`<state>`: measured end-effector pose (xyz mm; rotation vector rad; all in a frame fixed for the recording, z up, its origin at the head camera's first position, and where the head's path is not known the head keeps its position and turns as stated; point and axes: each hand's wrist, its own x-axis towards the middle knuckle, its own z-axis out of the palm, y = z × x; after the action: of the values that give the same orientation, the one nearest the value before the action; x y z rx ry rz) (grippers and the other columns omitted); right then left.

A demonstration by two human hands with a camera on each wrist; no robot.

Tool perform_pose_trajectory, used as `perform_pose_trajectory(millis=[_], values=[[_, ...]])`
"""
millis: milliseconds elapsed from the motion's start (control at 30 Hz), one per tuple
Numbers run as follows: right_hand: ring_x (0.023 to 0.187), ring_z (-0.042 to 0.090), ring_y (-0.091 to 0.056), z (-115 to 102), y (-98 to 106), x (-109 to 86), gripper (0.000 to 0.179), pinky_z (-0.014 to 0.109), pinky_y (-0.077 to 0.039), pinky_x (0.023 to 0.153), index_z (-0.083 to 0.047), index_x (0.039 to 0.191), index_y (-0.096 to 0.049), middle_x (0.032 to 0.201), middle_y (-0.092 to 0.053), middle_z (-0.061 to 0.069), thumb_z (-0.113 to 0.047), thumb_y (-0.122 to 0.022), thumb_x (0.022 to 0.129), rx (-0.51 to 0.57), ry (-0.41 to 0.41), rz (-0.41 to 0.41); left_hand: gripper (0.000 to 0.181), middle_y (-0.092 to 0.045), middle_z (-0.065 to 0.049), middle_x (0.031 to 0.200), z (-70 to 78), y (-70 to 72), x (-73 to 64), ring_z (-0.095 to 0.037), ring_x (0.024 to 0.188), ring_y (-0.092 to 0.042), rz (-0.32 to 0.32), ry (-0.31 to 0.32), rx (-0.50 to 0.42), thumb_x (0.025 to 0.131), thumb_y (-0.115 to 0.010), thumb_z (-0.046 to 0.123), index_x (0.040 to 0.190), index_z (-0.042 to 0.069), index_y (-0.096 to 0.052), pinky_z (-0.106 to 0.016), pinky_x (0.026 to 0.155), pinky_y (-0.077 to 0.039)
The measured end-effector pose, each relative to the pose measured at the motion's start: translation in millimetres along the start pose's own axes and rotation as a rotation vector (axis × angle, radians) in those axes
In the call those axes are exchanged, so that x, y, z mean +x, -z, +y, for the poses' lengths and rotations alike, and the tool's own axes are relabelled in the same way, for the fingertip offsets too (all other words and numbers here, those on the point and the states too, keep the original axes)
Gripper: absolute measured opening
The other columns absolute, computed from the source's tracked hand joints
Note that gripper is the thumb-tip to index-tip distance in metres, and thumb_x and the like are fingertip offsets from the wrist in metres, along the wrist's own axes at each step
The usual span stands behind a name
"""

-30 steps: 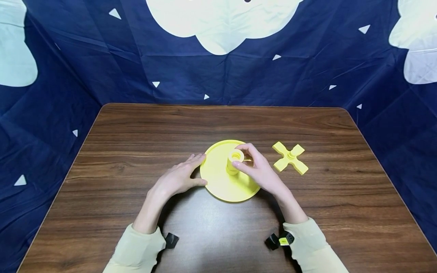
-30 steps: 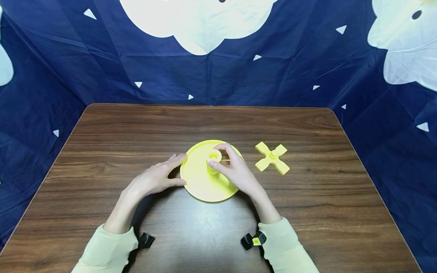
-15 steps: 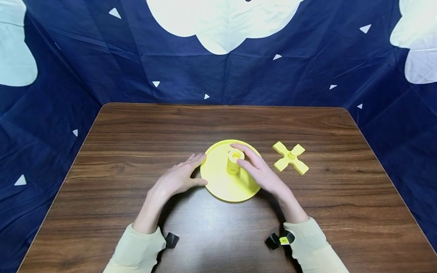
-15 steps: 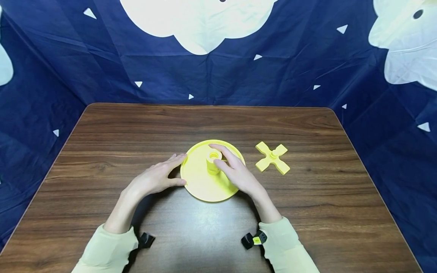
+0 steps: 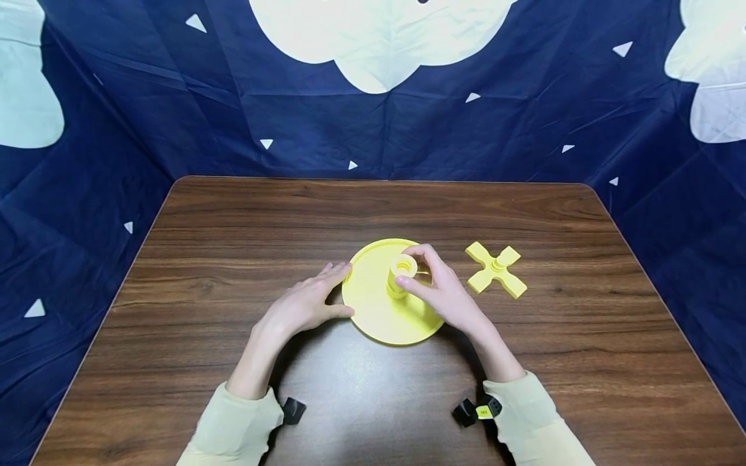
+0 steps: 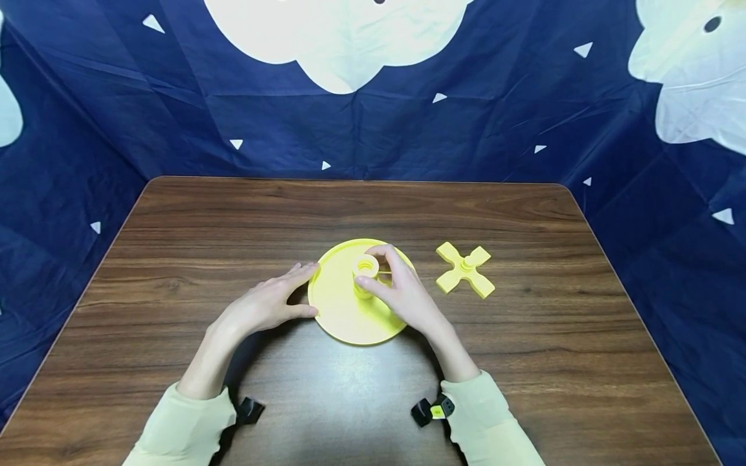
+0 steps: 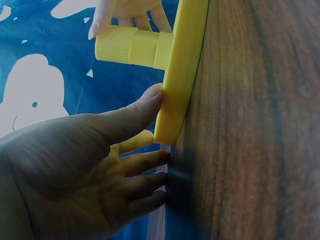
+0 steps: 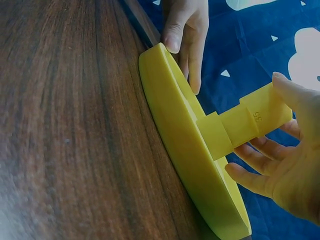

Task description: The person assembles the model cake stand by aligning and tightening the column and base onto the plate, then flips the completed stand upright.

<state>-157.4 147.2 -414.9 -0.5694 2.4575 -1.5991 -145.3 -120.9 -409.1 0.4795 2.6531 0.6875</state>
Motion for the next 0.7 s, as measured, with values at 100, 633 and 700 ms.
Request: perform_pose_trajectory(millis=[100, 633, 700], values=[[0.123, 0.009, -0.048, 0, 0, 0.4, 0.048, 0.039, -0.043, 0.103, -0.025, 0.135, -0.043, 0.138, -0.048, 0.001, -0.033, -0.061, 0.091, 0.000, 0.010, -0.022, 0.084, -0.023, -0.002, 0.158, -0.5, -0.1, 0.4, -0.026, 0.147, -0.018, -0.001, -0.002, 0.004, 0.083, -0.066, 0.047, 0.151, 0.022, -0.024, -0.058, 0.113, -0.024], [0.117, 0.013, -0.051, -5, 3, -2.2, 0.034, 0.040, -0.042, 0.101, -0.025, 0.126, -0.048, 0.128, -0.051, -0.006, -0.031, -0.057, 0.094, 0.016, -0.019, -0.044, 0.084, -0.024, -0.002, 0.157, 1.1, -0.4, 0.0, -0.026, 0.147, -0.018, 0.000, -0.008, 0.003, 0.083, -0.067, 0.046, 0.151, 0.022, -0.024, -0.056, 0.114, -0.024], [0.116, 0.016, -0.052, -11, 4, -2.2, 0.034, 0.042, -0.043, 0.100, -0.020, 0.123, -0.048, 0.125, -0.053, -0.001, -0.026, -0.060, 0.092, 0.029, -0.017, -0.028, 0.084, -0.024, -0.003, 0.157, 1.0, -0.1, -0.1, -0.027, 0.147, -0.019, 0.003, -0.008, 0.004, 0.083, -0.067, 0.046, 0.151, 0.021, -0.025, -0.057, 0.114, -0.024]])
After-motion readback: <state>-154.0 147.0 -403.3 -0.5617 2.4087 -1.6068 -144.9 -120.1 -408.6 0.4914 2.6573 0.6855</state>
